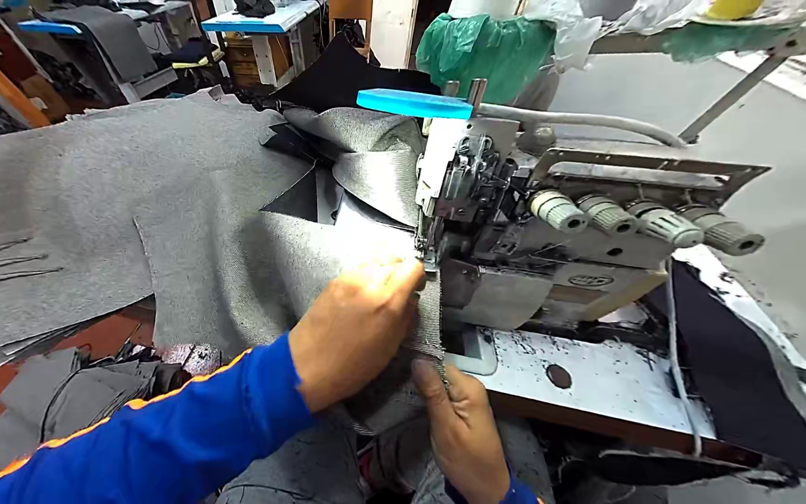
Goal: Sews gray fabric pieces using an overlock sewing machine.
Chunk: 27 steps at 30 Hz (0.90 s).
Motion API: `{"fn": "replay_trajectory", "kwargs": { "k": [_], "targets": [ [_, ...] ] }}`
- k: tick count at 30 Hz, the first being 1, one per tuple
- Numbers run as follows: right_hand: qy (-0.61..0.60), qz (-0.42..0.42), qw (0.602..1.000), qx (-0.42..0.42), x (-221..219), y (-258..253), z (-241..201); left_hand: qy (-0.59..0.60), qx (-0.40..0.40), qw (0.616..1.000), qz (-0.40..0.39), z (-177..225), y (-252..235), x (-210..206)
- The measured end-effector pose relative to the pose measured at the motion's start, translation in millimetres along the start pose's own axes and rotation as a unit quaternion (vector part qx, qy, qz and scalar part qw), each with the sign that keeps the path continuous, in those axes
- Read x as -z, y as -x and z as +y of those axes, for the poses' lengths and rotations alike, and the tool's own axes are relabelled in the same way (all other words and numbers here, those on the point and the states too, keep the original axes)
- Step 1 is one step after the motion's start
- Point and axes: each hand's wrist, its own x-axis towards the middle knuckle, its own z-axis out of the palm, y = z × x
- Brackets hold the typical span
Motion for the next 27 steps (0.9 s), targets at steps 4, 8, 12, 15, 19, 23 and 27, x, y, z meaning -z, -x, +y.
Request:
{"fn": "replay_trajectory", "kwargs": {
  "k": [4,8,12,15,19,23,27],
  "targets": [
    [-0.058,-0.045,0.997,0.001,4.9,0.5,6.3,-0.009,-0.059,0.998,0.0,29.0,35.6,8.5],
    [-0.028,0.007,0.999,0.019,-8.1,0.5,6.5,-0.106,-0.102,0.989,0.009,23.8,68.3,-3.1],
    [0.083,0.052,0.993,0.057,-18.8,-4.8,6.4,-0.17,-0.124,0.978,0.014,5.3,68.5,-8.5],
    [0.144,0.076,0.983,0.081,-20.1,-12.8,8.0,-0.141,-0.181,0.973,0.013,-11.8,51.9,-1.4],
    [0.191,0.093,0.972,0.097,-19.9,-29.2,9.9,-0.063,-0.225,0.972,0.0,-34.2,28.0,7.9],
    [0.196,0.091,0.971,0.101,-18.2,-41.0,14.8,-0.018,-0.238,0.971,-0.026,-55.5,3.8,8.4],
    [0.184,0.058,0.971,0.144,-16.3,-24.5,25.8,-0.021,-0.232,0.972,-0.043,-59.9,-5.6,6.2]
  ]
}}
